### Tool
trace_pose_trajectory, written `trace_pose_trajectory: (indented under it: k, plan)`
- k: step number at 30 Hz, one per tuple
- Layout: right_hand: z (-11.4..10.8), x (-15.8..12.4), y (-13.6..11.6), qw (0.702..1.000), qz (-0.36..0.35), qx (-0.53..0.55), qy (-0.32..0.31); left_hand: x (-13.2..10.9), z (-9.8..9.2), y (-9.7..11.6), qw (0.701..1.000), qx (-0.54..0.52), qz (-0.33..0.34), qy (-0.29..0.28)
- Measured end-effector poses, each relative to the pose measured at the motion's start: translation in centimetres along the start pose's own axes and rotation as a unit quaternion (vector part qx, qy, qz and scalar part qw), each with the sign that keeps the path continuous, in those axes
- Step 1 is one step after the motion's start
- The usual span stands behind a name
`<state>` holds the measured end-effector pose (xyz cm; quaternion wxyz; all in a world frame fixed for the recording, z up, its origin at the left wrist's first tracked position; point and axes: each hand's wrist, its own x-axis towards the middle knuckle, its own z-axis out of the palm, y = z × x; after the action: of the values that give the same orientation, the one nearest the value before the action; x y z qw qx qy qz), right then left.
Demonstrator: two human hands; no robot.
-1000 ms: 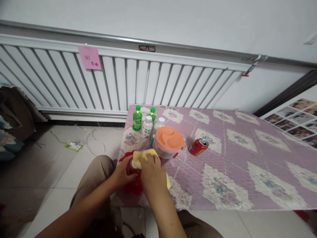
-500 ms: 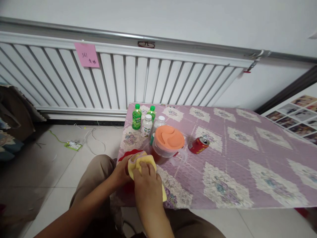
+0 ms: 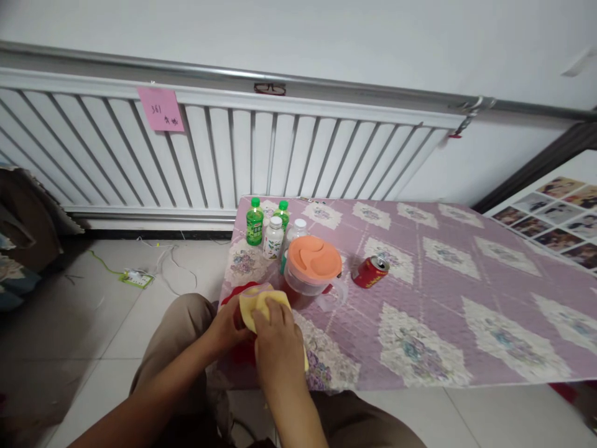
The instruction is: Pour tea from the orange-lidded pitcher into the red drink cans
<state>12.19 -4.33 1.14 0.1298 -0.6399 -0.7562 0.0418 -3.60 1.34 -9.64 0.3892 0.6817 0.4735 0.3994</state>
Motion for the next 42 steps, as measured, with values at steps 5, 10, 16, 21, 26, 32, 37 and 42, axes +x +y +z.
trace_pose_trajectory:
  k: [5, 10, 16, 21, 26, 32, 37, 42]
  plan:
    - [-0.4, -0.2, 1.6, 0.998, 0.061, -0.015, -0.019, 0.0, 0.0, -0.1, 1.0, 0.012, 0.01, 0.016]
    - [-0.1, 0.6, 1.4, 0.997, 0.04, -0.006, 0.069, 0.0, -0.1, 0.2, 1.0, 0.005, 0.011, 0.022]
    - [3.0, 0.2, -1.7, 0.995, -0.004, -0.022, 0.094, -0.1, -0.1, 0.7, 0.999, -0.049, -0.007, 0.004]
    - [4.3, -2.9, -0.9, 0.993, -0.031, -0.011, 0.115, 0.0, -0.1, 0.8, 0.999, -0.051, 0.01, 0.002]
    - [3.6, -5.9, 3.2, 0.991, -0.06, 0.013, 0.123, 0.0, -0.1, 0.0, 1.0, 0.002, 0.009, 0.013]
    - [2.4, -8.2, 8.4, 0.975, -0.004, -0.034, 0.218, 0.0, 0.0, -0.3, 0.999, 0.033, 0.009, 0.023]
    - [1.6, -9.1, 11.1, 0.963, 0.033, -0.08, 0.255, 0.1, -0.1, -0.3, 0.999, 0.031, 0.016, 0.016]
    - [2.1, -8.9, 11.2, 0.96, 0.077, -0.103, 0.247, 0.1, -0.2, -0.2, 0.999, 0.034, 0.01, 0.015]
